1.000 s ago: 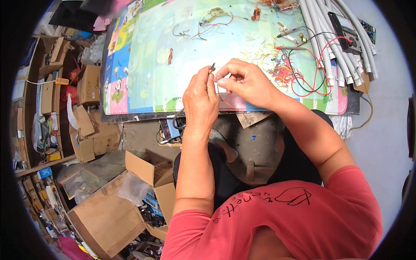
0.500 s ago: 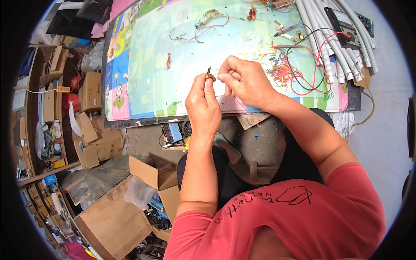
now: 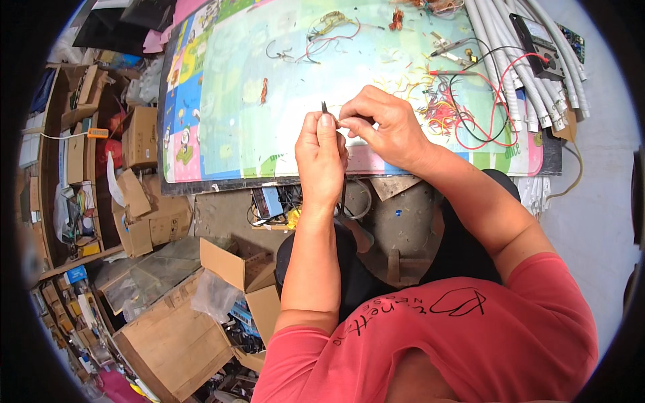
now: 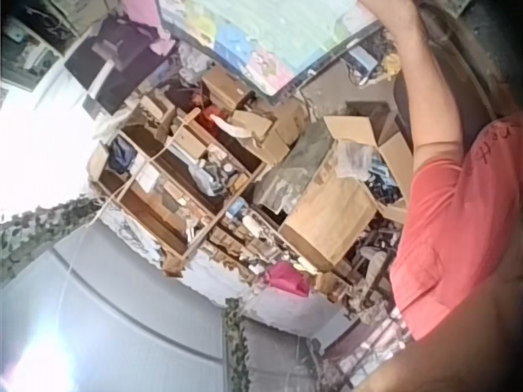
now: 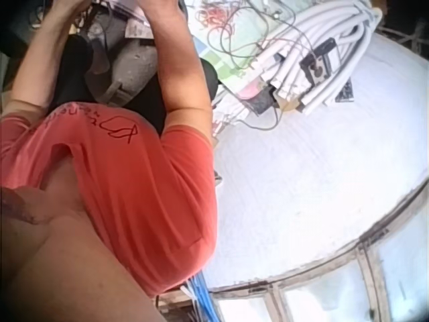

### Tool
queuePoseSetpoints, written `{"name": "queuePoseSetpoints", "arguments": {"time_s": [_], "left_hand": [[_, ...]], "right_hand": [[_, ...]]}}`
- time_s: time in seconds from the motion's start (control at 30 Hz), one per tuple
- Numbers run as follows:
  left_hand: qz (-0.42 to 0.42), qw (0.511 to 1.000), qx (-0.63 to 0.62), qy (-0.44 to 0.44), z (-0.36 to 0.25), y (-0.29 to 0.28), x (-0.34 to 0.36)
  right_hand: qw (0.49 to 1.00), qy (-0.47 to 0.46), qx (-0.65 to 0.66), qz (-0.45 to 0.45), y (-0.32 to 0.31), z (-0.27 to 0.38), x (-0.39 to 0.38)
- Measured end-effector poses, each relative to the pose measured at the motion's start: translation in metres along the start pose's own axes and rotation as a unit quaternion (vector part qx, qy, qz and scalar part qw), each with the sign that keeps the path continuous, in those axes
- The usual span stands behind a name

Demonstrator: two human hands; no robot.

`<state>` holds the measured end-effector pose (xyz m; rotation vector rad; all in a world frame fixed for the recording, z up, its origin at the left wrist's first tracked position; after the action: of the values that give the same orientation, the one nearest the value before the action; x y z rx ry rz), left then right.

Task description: The person strips insulation from wires, twists the exposed strands, and uses pliers to crimp connectors onto the wire ends. They repeat this process for multiple wires on a cluttered workbench.

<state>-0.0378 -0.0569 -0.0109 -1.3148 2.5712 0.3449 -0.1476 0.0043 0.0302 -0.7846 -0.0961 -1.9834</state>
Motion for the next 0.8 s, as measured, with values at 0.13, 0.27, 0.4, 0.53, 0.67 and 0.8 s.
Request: {"name": "queuePoseSetpoints", "arguments": {"time_s": [0.13, 0.27, 0.4, 0.53, 0.67, 0.8], "left_hand": [[-0.024, 0.993, 0.086, 0.078, -0.009, 0.000, -0.002], [-0.080, 0.972, 0.183, 0.124, -0.014, -0.002, -0.005], [-0.106, 0.956, 0.229, 0.147, -0.019, 0.001, -0.008], [-0.119, 0.942, 0.273, 0.157, -0.019, 0.006, -0.008], [-0.130, 0.935, 0.290, 0.158, -0.018, 0.007, -0.007], [-0.135, 0.926, 0.316, 0.155, -0.018, 0.008, -0.005]], "right_hand": [[1.000, 0.007, 0.005, 0.016, 0.003, -0.001, -0.001], [0.989, 0.114, 0.083, 0.046, 0.011, -0.018, -0.007], [0.985, 0.144, 0.072, 0.068, 0.011, -0.021, -0.008], [0.983, 0.156, 0.060, 0.081, 0.009, -0.026, -0.010], [0.993, 0.106, 0.042, 0.043, 0.005, -0.024, -0.008], [0.996, 0.080, 0.033, 0.021, 0.001, -0.024, -0.006]]}}
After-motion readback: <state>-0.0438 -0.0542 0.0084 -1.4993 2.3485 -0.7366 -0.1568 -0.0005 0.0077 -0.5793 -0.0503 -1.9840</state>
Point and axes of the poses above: each hand's wrist, its own x-axis towards the middle knuckle, its own y-axis out of the palm, z = x × y, the point moved 10 cm from there along x, towards the middle knuckle, and after that the axes turned 8 degrees about -y, right-handed, at the moved point
